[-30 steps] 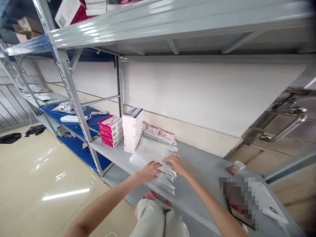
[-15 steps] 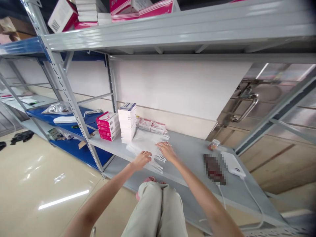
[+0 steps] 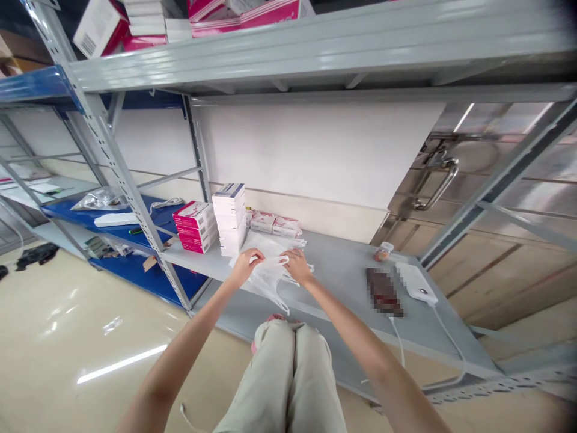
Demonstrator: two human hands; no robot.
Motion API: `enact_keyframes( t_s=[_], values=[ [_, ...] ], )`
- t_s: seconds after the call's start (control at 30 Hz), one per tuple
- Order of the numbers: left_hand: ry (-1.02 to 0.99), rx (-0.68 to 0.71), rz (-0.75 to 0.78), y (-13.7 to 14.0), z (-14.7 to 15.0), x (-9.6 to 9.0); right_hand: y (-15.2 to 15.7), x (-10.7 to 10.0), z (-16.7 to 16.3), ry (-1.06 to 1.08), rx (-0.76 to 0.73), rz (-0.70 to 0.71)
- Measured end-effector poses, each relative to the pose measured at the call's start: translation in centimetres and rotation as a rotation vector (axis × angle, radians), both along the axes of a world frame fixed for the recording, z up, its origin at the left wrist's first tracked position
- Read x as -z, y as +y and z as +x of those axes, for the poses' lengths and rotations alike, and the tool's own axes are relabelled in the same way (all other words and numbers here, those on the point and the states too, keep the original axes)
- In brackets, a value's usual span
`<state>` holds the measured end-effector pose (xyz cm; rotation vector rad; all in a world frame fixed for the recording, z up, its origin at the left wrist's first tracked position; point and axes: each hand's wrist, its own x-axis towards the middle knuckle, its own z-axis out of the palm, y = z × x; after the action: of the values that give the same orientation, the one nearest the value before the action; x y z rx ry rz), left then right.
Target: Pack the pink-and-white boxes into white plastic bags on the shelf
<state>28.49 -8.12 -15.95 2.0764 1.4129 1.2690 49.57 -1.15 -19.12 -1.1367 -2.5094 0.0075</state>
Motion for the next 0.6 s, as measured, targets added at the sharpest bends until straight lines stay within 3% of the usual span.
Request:
enact_keyframes(
  t_s=[0.17, 0.33, 0.47, 0.6],
  values=[
    [-0.100, -0.052, 0.023, 0.6, -0.3, -1.6, -0.2, -2.8, 1.1, 0.080, 0.108, 0.118],
    [-0.128, -0.033, 0.034, 1.4, 1.5, -2.2, -1.1, -6.4, 4.8, 0.011, 0.218, 0.222],
    [-0.058, 0.053, 0.028, 2.4, 3.8, -1.3, -3.1, -8.0, 8.2, -0.183, 0.202, 0.186],
    [0.075, 0.092, 0.033, 2.2, 6.4, -0.4, -5.4, -8.0, 10.8, -0.306, 0.183, 0.092]
  ],
)
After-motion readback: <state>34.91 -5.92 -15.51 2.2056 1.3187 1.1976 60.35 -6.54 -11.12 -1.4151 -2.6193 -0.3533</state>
